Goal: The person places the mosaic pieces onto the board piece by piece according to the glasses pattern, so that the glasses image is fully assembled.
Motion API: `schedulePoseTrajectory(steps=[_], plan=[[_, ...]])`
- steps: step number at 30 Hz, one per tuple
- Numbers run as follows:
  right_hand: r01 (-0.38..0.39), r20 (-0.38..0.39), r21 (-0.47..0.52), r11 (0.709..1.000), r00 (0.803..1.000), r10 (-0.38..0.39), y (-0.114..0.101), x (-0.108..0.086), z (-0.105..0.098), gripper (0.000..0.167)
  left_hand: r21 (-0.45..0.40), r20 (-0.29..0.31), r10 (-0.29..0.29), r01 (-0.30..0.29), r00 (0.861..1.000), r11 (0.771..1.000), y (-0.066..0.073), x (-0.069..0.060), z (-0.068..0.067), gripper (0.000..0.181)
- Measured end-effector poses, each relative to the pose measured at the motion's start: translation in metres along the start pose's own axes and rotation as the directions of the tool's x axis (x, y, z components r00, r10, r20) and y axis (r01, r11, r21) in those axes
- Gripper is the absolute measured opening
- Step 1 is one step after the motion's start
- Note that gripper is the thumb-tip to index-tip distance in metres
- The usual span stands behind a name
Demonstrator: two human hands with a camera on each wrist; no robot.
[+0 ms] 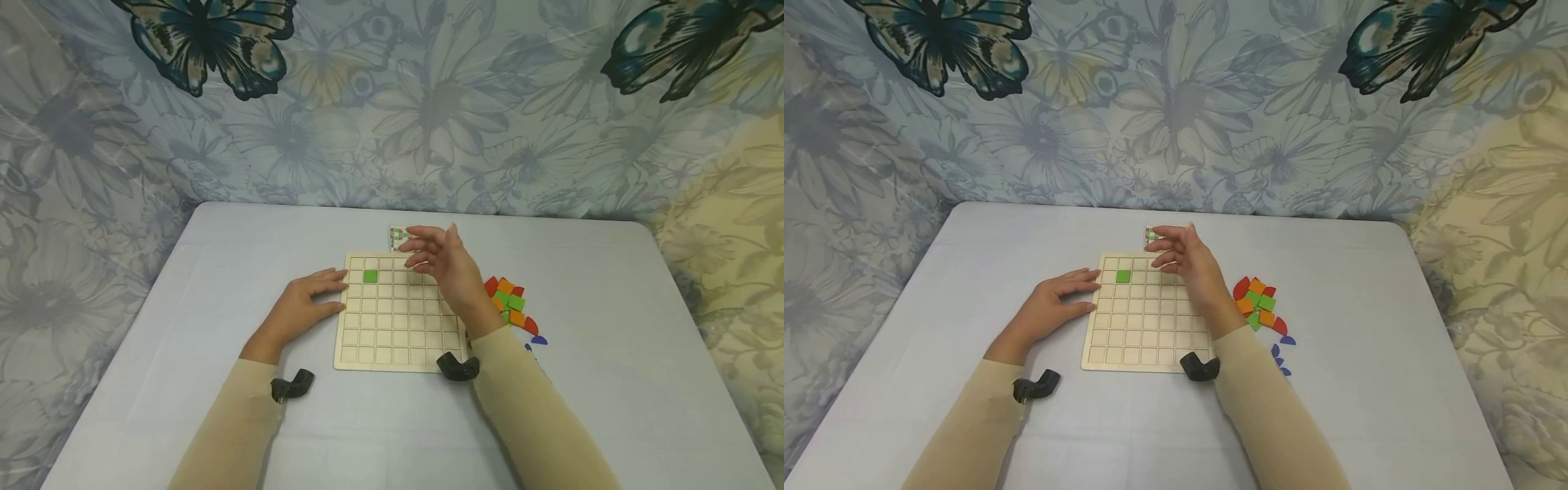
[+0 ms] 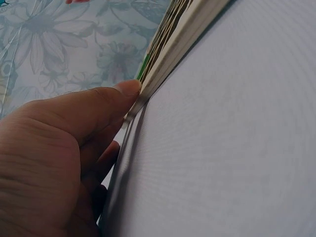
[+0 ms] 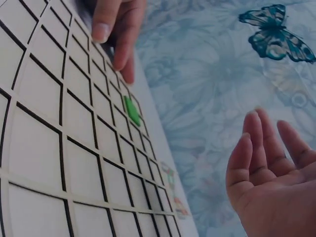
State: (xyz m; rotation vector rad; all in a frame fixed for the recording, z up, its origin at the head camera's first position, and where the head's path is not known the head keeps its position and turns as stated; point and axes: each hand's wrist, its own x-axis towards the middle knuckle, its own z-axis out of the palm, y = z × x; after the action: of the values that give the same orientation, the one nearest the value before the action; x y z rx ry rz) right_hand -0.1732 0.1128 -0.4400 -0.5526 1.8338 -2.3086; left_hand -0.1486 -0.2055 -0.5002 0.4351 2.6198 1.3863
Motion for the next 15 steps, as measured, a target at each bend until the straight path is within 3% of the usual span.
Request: schedulePoseTrajectory(steps=[10, 15], plan=[[0.073, -0.052, 0.058, 0.996, 0.996, -0.070, -0.013, -0.024, -0.025, 0.085, 0.004, 0.000, 0.013, -0.013, 1.000, 1.000, 0.000, 0.001, 0.000, 0.040], [0.067, -0.087, 0.036, 0.997, 0.994, -0.064, -0.019, -0.040, -0.043, 0.091, 0.000, 0.004, 0.002, -0.002, 1.000, 1.000, -0.001, 0.001, 0.000, 0.041]])
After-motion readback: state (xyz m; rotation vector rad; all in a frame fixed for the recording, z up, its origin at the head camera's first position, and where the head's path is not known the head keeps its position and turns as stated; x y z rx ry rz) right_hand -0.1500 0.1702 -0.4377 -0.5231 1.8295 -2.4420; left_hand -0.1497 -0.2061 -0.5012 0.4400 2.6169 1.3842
